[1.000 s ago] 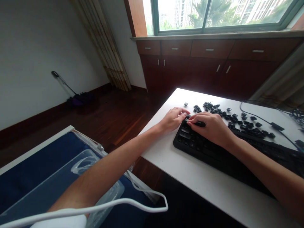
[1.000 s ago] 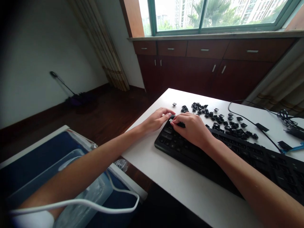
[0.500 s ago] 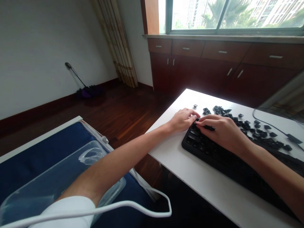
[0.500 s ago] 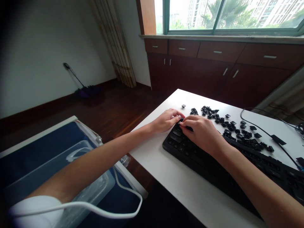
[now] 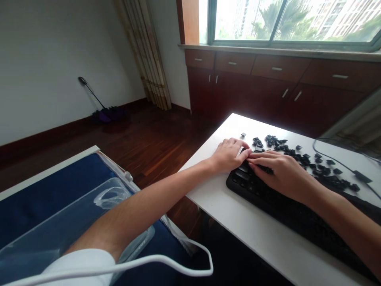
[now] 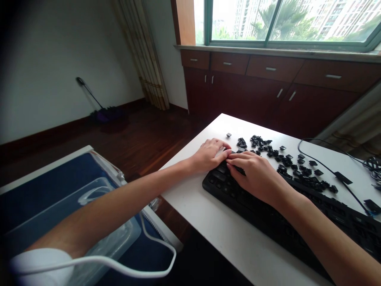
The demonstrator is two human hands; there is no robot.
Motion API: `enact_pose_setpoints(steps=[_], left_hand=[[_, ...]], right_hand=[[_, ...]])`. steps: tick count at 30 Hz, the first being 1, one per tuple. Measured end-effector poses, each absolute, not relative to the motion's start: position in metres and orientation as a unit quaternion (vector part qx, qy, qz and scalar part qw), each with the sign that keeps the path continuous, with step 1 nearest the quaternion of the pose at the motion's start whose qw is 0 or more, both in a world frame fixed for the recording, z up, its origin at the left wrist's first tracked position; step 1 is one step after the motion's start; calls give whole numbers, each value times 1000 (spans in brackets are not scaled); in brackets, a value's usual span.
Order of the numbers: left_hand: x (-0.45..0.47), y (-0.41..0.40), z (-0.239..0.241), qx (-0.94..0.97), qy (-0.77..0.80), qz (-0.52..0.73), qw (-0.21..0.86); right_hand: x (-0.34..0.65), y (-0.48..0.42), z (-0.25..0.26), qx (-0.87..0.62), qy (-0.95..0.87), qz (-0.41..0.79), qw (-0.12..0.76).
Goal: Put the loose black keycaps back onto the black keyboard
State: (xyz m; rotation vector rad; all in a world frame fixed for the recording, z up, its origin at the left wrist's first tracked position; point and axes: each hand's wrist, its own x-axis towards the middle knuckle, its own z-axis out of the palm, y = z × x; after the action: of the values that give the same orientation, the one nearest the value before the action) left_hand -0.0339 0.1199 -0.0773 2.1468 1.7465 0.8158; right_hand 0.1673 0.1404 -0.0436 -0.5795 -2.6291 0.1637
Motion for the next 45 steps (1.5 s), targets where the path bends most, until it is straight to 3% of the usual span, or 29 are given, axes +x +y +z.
enact_pose_setpoints(steps=[13,27,45], left_hand=[[-27,122,-74,750,596,239,158],[-33,121,-80,738,600,266,159],[-34,121,-73,715,608,273,212]], right_hand=[[220,131,-32,-251,-932,39,259],[154,149,-53,-285,-900,140,299],[153,145,-54,-291,-893,142,313]])
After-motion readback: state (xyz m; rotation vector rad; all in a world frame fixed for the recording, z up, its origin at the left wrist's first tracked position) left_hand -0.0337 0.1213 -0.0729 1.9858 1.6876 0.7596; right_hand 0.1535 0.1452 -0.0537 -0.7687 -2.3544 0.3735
